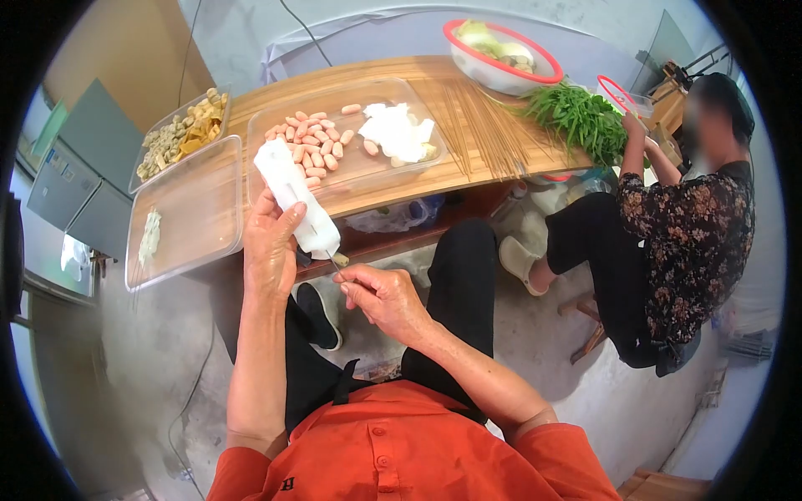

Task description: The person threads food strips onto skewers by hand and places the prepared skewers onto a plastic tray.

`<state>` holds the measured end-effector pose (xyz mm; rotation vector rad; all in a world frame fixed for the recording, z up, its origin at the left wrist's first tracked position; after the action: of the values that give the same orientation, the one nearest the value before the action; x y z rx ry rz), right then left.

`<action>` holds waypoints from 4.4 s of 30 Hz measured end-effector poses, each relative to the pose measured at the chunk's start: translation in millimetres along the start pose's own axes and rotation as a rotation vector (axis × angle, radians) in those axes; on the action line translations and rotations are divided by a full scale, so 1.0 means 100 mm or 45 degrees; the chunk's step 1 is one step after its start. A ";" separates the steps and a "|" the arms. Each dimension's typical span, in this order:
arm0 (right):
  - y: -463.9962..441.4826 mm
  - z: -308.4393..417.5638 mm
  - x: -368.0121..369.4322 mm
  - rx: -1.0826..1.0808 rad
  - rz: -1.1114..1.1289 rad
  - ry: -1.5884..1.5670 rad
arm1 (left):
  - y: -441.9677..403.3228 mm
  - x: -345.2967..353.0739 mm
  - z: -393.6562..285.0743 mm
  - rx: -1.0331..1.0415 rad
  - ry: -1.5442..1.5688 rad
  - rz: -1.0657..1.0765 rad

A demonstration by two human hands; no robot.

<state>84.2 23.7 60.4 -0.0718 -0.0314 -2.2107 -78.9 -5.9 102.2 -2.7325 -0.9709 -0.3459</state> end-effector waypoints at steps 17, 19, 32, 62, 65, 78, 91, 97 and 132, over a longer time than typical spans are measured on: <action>-0.12 -0.07 -0.06 0.104 -0.010 -0.303 | 0.34 -0.10 0.41 -0.231 -0.245 -0.056; -0.18 -0.06 -0.06 0.084 -0.002 -0.414 | 0.52 -0.15 0.45 -0.220 -0.362 -0.065; -0.56 0.14 0.27 -0.323 -0.075 -0.283 | 0.88 -0.27 0.39 -0.187 -0.433 -0.049; -0.46 -0.49 0.10 0.105 0.163 -0.333 | 1.05 -3.31 -1.83 -0.291 -2.023 -0.775; -0.45 -0.54 0.05 0.104 0.144 -0.351 | 0.85 -3.54 -1.79 -0.329 -2.097 -0.750; -0.40 -0.59 -0.06 0.136 0.105 -0.273 | 0.50 -3.96 -1.44 -0.358 -2.037 -0.636; -0.18 -0.18 -0.63 -0.001 -0.027 -0.023 | 0.11 -2.61 -1.35 0.444 -2.156 -0.539; -0.20 0.24 -1.45 -0.163 -0.231 0.213 | -0.34 -1.01 -0.76 0.689 -1.693 -0.376; -0.44 -0.64 -4.15 0.085 -1.292 -0.029 | -0.93 0.04 0.33 0.646 -1.493 -0.044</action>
<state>293.6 379.3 -29.7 -0.0478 -0.1893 -3.2192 -130.8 75.8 84.0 -2.2694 -1.0731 1.4298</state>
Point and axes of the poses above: each hand's wrist, its own y-axis away from the middle knuckle, its own x-axis out of the palm, z = x × y, the point moved 8 cm from there along -y, towards the middle knuckle, and after that the axes turned 14 degrees about -y, right-handed, at the moved point
